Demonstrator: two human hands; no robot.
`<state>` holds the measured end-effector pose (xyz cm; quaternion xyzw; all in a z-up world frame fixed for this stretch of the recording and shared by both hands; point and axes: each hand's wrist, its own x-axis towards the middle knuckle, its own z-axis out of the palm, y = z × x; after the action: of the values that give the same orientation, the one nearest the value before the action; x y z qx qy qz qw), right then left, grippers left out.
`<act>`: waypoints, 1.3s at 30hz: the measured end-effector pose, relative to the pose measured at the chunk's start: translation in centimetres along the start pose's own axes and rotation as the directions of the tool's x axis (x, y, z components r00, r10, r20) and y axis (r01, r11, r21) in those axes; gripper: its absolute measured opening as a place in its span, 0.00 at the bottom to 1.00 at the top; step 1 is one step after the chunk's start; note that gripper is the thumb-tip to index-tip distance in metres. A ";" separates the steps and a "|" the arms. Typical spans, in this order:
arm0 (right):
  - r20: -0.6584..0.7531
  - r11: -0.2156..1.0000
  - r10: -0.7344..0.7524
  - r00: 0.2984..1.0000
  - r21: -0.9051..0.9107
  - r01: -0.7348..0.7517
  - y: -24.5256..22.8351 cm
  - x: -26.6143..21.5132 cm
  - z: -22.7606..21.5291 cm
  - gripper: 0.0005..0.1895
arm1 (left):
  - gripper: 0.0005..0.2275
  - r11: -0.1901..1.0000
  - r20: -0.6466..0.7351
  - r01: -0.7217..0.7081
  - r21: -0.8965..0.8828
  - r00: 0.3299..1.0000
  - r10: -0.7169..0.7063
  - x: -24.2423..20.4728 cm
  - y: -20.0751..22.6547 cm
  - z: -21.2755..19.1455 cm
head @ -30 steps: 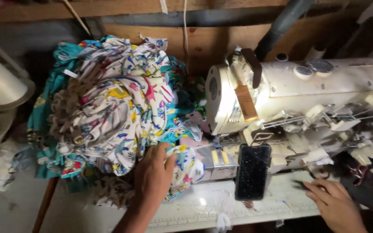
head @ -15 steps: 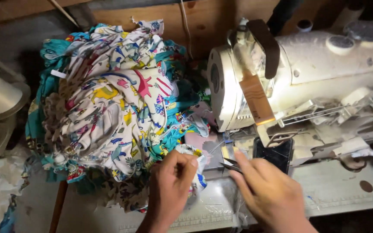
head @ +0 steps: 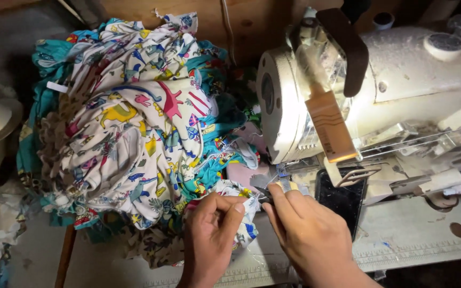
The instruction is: Sorting and inspecting patterned fabric pieces at a sewing workstation, preparing them for assembly.
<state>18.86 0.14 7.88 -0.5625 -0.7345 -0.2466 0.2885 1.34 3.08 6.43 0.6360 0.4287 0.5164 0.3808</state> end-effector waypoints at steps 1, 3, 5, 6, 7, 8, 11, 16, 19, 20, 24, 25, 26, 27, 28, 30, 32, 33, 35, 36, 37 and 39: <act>-0.005 1.000 -0.002 1.000 0.020 0.002 -0.2 0.2 0.1 0.12 | 0.10 0.996 -0.021 0.090 0.012 0.996 -0.090 -0.3 -0.4 0.0; 0.001 0.999 0.021 1.000 0.029 -0.021 -0.2 -0.1 0.4 0.10 | 0.10 0.992 0.000 0.122 -0.013 0.993 -0.122 0.0 0.0 -0.4; 0.007 0.999 0.034 0.999 0.037 -0.034 -0.1 -0.8 0.8 0.08 | 0.10 0.987 0.014 0.153 -0.043 0.988 -0.152 0.0 0.4 -1.1; 0.027 0.927 0.158 0.987 0.341 -0.158 -0.1 -1.4 1.0 0.09 | 0.12 0.982 0.066 0.116 -0.151 0.992 -0.107 -0.1 0.6 -1.4; 0.086 0.750 0.270 0.959 0.606 -0.266 0.1 -2.0 1.2 0.12 | 0.13 0.962 0.117 0.084 -0.259 0.992 -0.055 -0.2 0.8 -1.8; 0.084 0.751 0.266 0.960 0.606 -0.261 -0.2 -2.1 0.8 0.12 | 0.13 0.962 0.113 0.081 -0.260 0.992 -0.053 -0.6 1.1 -1.8; 0.180 0.561 0.235 0.955 0.778 -0.284 -1.0 -3.1 0.5 0.33 | 0.09 0.960 0.167 0.066 -0.273 0.986 -0.020 -2.1 1.6 -1.7; 0.703 -0.077 0.437 0.562 0.651 -0.755 -1.0 -3.2 1.6 0.16 | 0.09 0.978 0.091 0.175 -0.115 0.982 -0.165 -4.7 0.2 -1.1; 0.700 0.318 0.464 0.543 0.441 -0.840 -1.2 -1.7 -1.0 0.12 | 0.12 0.997 0.118 0.055 0.058 0.991 -0.062 -5.8 2.0 -0.4; 0.699 0.321 0.463 0.545 0.441 -0.838 -1.1 -2.3 -1.5 0.12 | 0.12 0.997 0.116 0.054 0.057 0.991 -0.061 -5.7 3.0 -0.2; 0.081 0.691 0.126 0.989 0.708 -0.146 -1.2 -3.3 -4.0 0.10 | 0.13 0.964 0.085 -0.251 0.091 0.966 0.244 -5.4 5.4 0.7; -0.026 0.737 0.104 0.994 0.673 -0.059 -1.4 -3.4 -4.8 0.09 | 0.08 0.963 0.094 -0.266 0.033 0.960 0.262 -5.6 5.6 1.0; -0.029 0.738 0.100 0.995 0.672 -0.055 -1.5 -3.4 -5.2 0.09 | 0.08 0.963 0.090 -0.269 0.033 0.960 0.265 -5.9 5.5 1.2; -0.061 0.721 0.097 0.993 0.692 -0.028 -1.5 -3.3 -5.6 0.07 | 0.03 0.962 0.106 -0.263 0.068 0.961 0.255 -6.1 5.4 1.5; -0.093 0.703 0.095 0.991 0.711 -0.001 -1.6 -3.3 -5.8 0.06 | 0.01 0.961 0.121 -0.257 0.103 0.962 0.244 -6.3 5.2 1.9; 0.002 0.723 0.204 0.979 0.674 -0.152 -0.6 -5.8 -5.4 0.12 | 0.02 0.999 0.110 -0.053 -0.001 0.993 0.053 -6.7 4.3 2.1; 0.086 0.726 0.312 0.946 0.621 -0.296 0.0 -7.6 -4.8 0.27 | 0.05 0.983 0.115 0.150 -0.104 0.984 -0.138 -6.8 3.5 2.3; 0.282 0.602 0.488 0.826 0.576 -0.553 0.1 -8.2 -4.4 0.30 | 0.07 0.960 0.070 0.207 -0.191 0.978 -0.197 -6.8 3.1 2.3; 0.454 0.436 0.623 0.637 0.475 -0.765 0.1 -9.3 -3.5 0.33 | 0.09 0.926 0.032 0.255 -0.280 0.966 -0.256 -7.0 2.6 2.6; 0.395 0.545 0.565 0.724 0.480 -0.687 0.1 -9.8 -2.9 0.27 | 0.08 0.926 0.011 0.197 -0.323 0.979 -0.205 -7.2 2.5 2.8; 0.341 0.643 0.496 0.799 0.475 -0.601 -0.1 -10.4 -2.3 0.21 | 0.08 0.921 -0.011 0.144 -0.363 0.987 -0.159 -7.4 2.3 3.0; 0.227 0.695 0.418 0.879 0.543 -0.471 -1.0 -9.4 -2.9 0.19 | 0.09 0.930 -0.017 0.120 -0.347 0.991 -0.134 -7.8 2.8 3.1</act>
<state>20.18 -8.51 3.35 -0.6170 -0.6274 0.0926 0.4660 4.05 -5.35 5.90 0.5198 0.3790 0.5705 0.5105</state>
